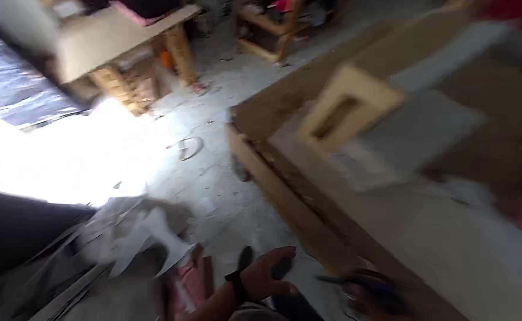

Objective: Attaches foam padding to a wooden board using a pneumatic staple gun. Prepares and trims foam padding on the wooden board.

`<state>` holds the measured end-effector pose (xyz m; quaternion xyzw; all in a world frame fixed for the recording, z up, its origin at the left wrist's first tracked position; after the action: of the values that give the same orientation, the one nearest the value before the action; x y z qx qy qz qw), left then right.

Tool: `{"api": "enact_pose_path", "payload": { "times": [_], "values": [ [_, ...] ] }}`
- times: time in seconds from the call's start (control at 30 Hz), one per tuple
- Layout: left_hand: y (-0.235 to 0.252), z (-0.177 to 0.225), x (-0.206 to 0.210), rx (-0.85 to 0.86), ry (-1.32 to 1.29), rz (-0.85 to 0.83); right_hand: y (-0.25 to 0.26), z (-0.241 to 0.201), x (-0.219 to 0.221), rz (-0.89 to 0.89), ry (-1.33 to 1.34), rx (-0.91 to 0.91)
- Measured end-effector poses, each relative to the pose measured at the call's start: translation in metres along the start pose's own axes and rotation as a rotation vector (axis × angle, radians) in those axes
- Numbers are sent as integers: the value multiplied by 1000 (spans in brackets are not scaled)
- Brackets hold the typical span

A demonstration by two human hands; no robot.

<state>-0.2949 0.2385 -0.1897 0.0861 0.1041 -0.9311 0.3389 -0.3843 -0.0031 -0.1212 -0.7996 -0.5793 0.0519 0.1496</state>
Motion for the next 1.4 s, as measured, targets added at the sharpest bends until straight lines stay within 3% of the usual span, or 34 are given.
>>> {"api": "enact_pose_path", "payload": {
  "times": [0.1,0.23,0.3,0.43,0.5,0.57,0.67,0.73,0.8,0.87,0.93,1.03,1.2,1.33,1.4],
  "values": [
    [46,72,77,258,263,-224,-59,-27,15,105,170,-102],
    [76,119,146,447,241,-456,-135,-45,-55,12,140,-147],
    [81,143,190,521,316,-625,-180,-43,-97,84,42,-149],
    [89,183,296,598,641,-872,-235,-4,-172,342,-119,-6],
    [99,206,359,573,838,-977,-257,21,-215,411,-135,27],
    [109,241,430,661,927,-1055,-281,46,-264,478,-183,50],
    [148,308,545,809,907,-1059,-347,75,-359,829,19,-107],
    [203,345,624,753,846,-970,-411,107,-429,1120,246,-255],
    [274,347,701,551,758,-868,-473,147,-502,1404,414,-298],
    [328,304,771,254,792,-851,-528,186,-576,1666,411,-256],
    [330,236,823,-11,873,-950,-562,221,-648,1825,287,-164],
    [287,190,860,-16,974,-987,-560,236,-737,1807,190,-68],
    [283,191,882,-283,400,-719,-551,168,-793,1741,-73,19],
    [283,191,840,-332,296,-464,-558,192,-845,1701,-83,34],
    [297,182,827,-407,88,-306,-555,203,-867,1695,-69,60]
  ]
}}
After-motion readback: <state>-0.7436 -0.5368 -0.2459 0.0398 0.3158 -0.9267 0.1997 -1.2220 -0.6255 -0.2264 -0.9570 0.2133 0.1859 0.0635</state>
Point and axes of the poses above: each hand's wrist, its own y-axis towards the middle knuckle, its own x-axis out of the palm, z = x × y, the point moved 10 cm from there along y, towards the middle knuckle, and after that the axes turned 9 degrees about y, right-handed, at the moved point
